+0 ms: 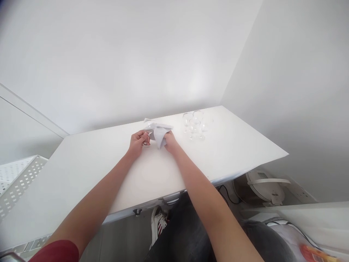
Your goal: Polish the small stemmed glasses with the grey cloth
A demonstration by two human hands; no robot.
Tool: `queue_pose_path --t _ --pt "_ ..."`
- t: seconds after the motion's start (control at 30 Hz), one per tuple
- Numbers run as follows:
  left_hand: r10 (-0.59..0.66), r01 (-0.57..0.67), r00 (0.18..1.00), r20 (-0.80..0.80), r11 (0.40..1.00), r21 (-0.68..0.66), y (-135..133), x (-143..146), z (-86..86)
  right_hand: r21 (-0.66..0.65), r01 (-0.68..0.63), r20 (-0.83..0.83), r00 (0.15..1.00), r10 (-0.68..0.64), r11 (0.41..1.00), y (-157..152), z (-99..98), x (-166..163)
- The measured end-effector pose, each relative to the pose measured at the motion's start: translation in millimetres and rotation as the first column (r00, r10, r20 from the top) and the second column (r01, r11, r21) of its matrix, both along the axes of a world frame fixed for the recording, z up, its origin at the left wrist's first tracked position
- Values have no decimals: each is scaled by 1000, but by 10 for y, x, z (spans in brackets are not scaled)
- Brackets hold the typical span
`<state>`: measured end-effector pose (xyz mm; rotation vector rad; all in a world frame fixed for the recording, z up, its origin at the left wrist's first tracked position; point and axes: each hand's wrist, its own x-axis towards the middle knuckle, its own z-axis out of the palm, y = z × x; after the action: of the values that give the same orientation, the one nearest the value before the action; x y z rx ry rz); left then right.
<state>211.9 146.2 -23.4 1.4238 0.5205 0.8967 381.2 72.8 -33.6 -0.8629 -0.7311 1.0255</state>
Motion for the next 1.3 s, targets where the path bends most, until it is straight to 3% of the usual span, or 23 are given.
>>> queue_pose_path --t 0.07,0.13,0.23,0.3,0.33,0.4,0.5,0.6,0.67,0.73,0.8,0.9,0.97,1.07,1.17,1.3 --pt "-58 58 996 -70 998 -2 -29 22 8 13 -143 6 990 143 990 -76 97 -48" --pt "-200 192 974 -105 978 -83 -45 10 21 14 -201 6 980 201 979 -149 185 -47" --pt "-450 413 887 -100 872 -265 -36 -53 31 49 -242 22 970 241 969 -219 257 21" --pt "-545 497 832 -104 814 -300 -18 -91 28 86 -297 70 954 292 951 -238 268 68" --pt "-553 509 826 -110 815 -277 -12 -99 27 102 -305 104 950 294 947 -243 270 80" --pt "-488 466 863 -127 868 -169 -18 -89 28 122 -219 185 963 195 968 -250 277 68" --pt "-293 298 944 -153 955 8 -73 -31 44 138 55 306 947 -95 989 -259 297 -16" --pt "-220 244 953 -208 965 96 -135 13 58 154 161 278 940 -199 975 -254 308 -77" --pt "-267 297 939 -217 947 119 -147 12 56 142 116 142 980 -136 983 -234 305 -77" --pt "-304 328 935 -184 938 115 -127 -5 43 114 -14 17 1000 12 993 -205 300 -68" --pt "-283 291 952 -117 955 62 -86 -23 25 100 -167 -30 985 171 981 -178 294 -84" --pt "-160 162 986 41 985 -50 -24 -21 0 107 -275 -15 961 278 956 -157 273 -174" --pt "-49 59 993 106 994 -94 -6 8 -11 77 -273 4 962 273 959 -150 242 -247" --pt "75 -71 995 62 995 -66 -17 70 -26 5 -212 33 977 212 977 -132 178 -299" --pt "141 -141 990 -5 990 -11 -37 106 -40 7 -177 83 981 176 984 -101 114 -277" --pt "201 -203 978 -60 978 -40 -43 103 -44 39 -171 90 982 167 985 -74 74 -252"
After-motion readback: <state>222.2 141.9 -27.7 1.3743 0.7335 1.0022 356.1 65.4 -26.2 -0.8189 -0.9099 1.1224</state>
